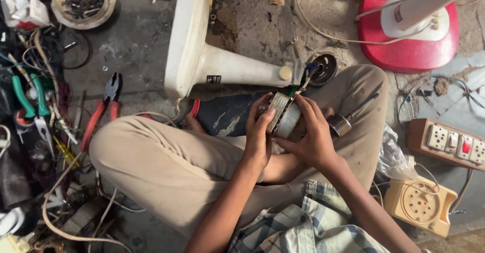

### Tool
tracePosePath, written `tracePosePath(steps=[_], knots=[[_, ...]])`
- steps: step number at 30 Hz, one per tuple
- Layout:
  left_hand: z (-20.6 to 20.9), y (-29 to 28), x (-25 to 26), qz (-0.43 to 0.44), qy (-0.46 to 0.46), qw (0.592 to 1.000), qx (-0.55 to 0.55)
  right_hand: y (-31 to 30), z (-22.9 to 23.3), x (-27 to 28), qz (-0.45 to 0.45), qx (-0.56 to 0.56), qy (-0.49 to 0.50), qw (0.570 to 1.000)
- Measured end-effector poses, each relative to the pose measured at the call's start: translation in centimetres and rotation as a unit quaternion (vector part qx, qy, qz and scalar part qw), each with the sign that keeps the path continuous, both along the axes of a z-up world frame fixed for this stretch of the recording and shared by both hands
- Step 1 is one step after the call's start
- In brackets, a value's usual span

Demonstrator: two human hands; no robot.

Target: The person disassembles a small electrical motor, removes the rotor, and cleans the internal components using a cloth. They then reassemble the motor by inserting the rotor back into the stator and securing the casing.

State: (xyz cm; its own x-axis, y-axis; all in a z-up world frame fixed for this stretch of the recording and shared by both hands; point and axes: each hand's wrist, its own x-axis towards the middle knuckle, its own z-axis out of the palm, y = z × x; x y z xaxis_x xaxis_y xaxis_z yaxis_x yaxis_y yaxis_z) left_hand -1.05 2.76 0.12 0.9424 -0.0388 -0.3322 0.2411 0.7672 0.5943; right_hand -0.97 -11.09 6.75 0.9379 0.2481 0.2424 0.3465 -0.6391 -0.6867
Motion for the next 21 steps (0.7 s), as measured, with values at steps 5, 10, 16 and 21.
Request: tracePosePath(steps=[5,10,16,21], knots=[[-2.1,0.2,0.2,0.02,0.034,0.992,-0.12,0.0,0.0,0.2,0.03,-0.034,-0.017,0.999],[-1.0,0.8,0.3,0.033,0.078,0.965,-0.25,-1.9,-1.2,0.7,0.05,0.139,0.069,0.987],[0.5,1.6,-0.1,0.059,0.049,0.978,-0.192,-2.7,-2.6,-0.2,0.033,0.242,0.117,0.963],[0.2,2.0,0.0,0.081,0.035,0.977,-0.196,-2.4,-2.2,-0.5,-0.034,0.156,0.138,0.978]])
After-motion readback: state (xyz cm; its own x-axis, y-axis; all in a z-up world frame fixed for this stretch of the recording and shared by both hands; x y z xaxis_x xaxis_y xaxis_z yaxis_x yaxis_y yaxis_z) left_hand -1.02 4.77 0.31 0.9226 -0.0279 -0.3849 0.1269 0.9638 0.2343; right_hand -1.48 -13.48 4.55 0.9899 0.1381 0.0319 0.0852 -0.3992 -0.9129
